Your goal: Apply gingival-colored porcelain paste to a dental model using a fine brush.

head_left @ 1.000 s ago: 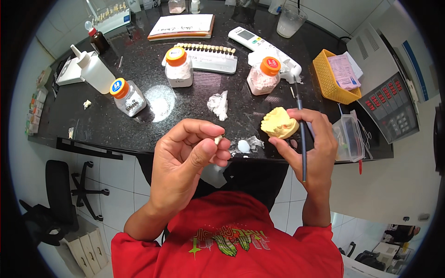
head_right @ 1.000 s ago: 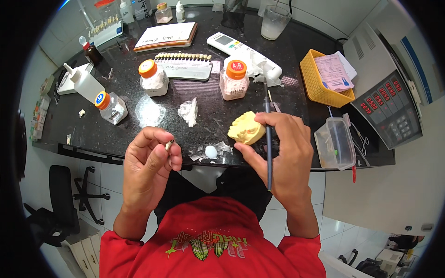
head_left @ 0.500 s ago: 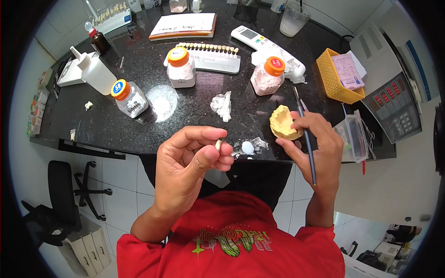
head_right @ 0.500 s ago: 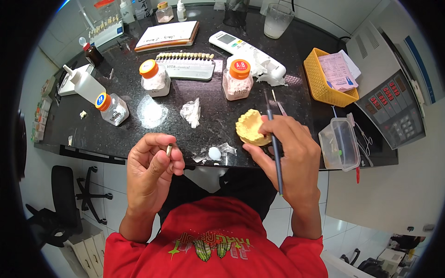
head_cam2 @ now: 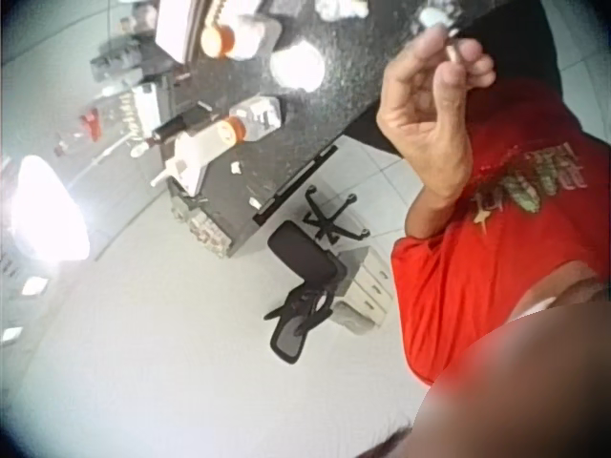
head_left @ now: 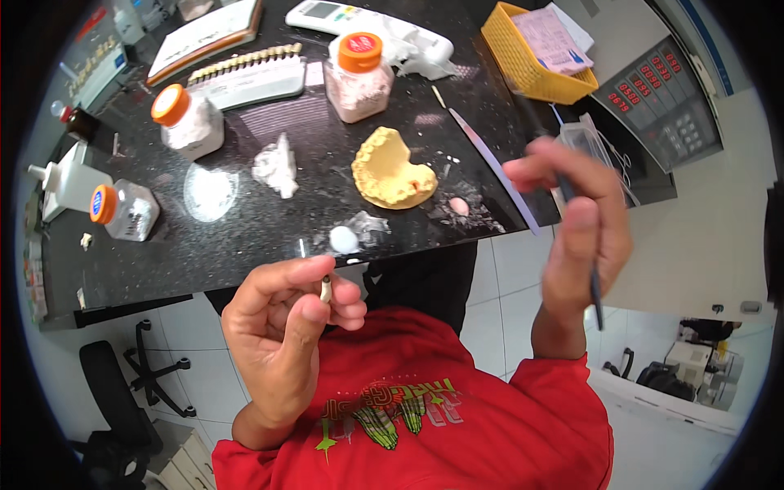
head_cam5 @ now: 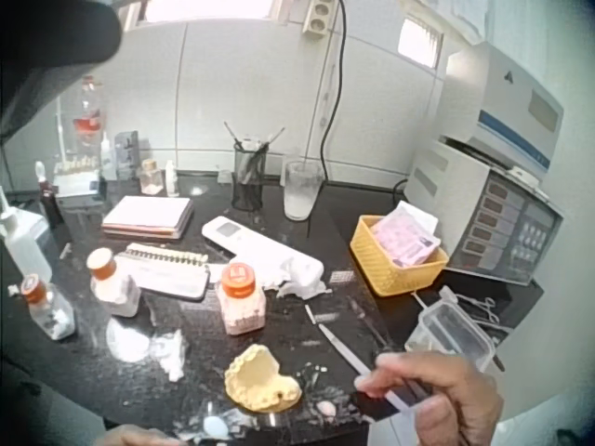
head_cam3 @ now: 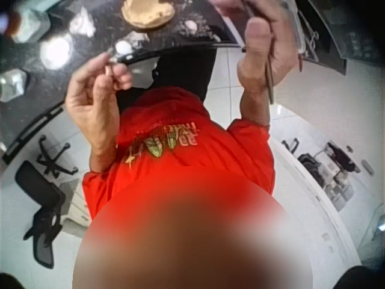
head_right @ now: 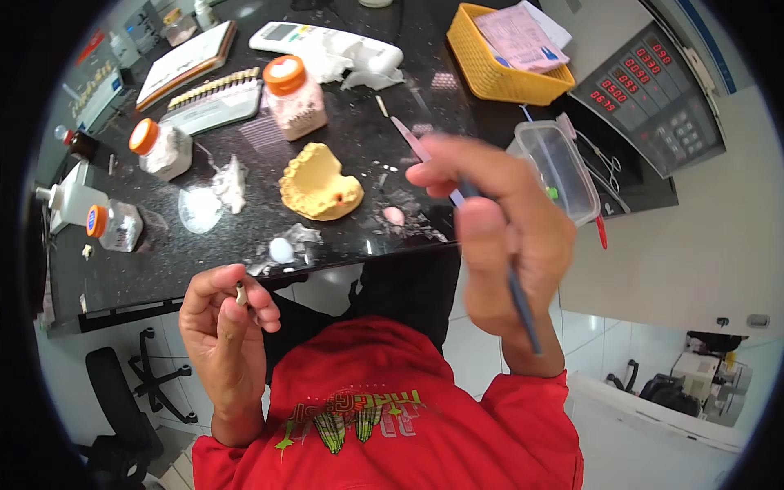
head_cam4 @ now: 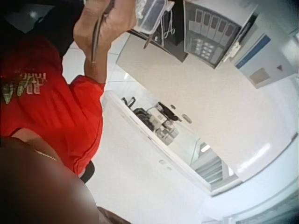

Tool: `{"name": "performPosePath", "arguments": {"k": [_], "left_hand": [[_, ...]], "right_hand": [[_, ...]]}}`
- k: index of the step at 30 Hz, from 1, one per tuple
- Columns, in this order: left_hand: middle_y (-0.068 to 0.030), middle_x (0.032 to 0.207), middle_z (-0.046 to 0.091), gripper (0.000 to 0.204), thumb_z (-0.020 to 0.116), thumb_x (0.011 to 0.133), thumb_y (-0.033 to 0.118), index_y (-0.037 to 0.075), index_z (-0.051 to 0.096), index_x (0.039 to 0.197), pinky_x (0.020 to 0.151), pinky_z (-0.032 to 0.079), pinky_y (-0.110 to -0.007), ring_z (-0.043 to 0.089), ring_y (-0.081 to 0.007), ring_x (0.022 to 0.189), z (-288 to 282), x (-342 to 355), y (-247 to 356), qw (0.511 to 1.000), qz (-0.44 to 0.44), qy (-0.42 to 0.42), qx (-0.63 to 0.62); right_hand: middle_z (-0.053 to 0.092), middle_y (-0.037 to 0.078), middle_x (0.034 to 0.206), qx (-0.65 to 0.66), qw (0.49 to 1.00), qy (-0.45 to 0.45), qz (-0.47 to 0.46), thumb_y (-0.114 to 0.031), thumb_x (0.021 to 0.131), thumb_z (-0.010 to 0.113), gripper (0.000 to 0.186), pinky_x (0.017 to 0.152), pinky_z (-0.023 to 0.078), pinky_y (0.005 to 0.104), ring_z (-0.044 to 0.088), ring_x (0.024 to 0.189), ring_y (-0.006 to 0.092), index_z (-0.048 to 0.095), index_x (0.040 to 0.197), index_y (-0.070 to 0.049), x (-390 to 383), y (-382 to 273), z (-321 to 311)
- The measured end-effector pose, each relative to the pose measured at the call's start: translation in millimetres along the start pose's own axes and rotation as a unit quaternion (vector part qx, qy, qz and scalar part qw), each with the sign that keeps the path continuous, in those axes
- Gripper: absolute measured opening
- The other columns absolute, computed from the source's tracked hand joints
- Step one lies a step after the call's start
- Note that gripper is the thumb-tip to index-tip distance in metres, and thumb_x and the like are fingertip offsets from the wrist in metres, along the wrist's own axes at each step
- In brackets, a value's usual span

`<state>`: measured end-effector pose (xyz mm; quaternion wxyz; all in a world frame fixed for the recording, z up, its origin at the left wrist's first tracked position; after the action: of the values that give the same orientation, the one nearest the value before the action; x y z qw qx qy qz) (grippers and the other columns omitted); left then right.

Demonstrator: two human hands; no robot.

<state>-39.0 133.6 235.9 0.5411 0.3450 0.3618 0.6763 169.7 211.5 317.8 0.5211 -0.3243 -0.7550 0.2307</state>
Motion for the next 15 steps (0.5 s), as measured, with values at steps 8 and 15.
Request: {"name": "performPosePath", "arguments": {"k": [8,15], "left_hand": [[-0.0165,0.092,0.066,0.022,0.059,0.093,0.002,-0.009,0.058,0.112,0.072,0.059,-0.030,0.068,-0.0180,0.078,28.7,-3.8,-27.3,0.998,-0.035,-0.052,-0.003],[-0.0162,0.092,0.064,0.021,0.061,0.088,-0.005,-0.010,0.062,0.108,0.072,0.059,-0.028,0.068,-0.0179,0.079,41.5,2.1,-39.9,0.998,-0.003,-0.047,0.031]], "right_hand": [[0.070,0.016,0.085,0.086,0.989,0.001,0.123,-0.004,0.087,0.066,0.020,0.063,0.054,0.0250,0.068,0.071,0.0180,0.066,0.103,0.008,-44.9,34.6,-29.5],[0.069,0.015,0.083,0.016,0.993,0.004,0.115,-0.003,0.078,0.072,0.016,0.060,0.053,0.0247,0.066,0.068,0.0173,0.066,0.093,0.002,-55.9,44.8,-25.8]]}}
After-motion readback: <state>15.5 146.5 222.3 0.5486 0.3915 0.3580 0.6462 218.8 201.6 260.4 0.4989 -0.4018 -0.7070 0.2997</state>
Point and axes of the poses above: each hand's wrist, its own x-axis towards the middle knuckle, its own z-axis out of the palm, y = z × x, the point moved 8 cm from there along x, towards the middle knuckle
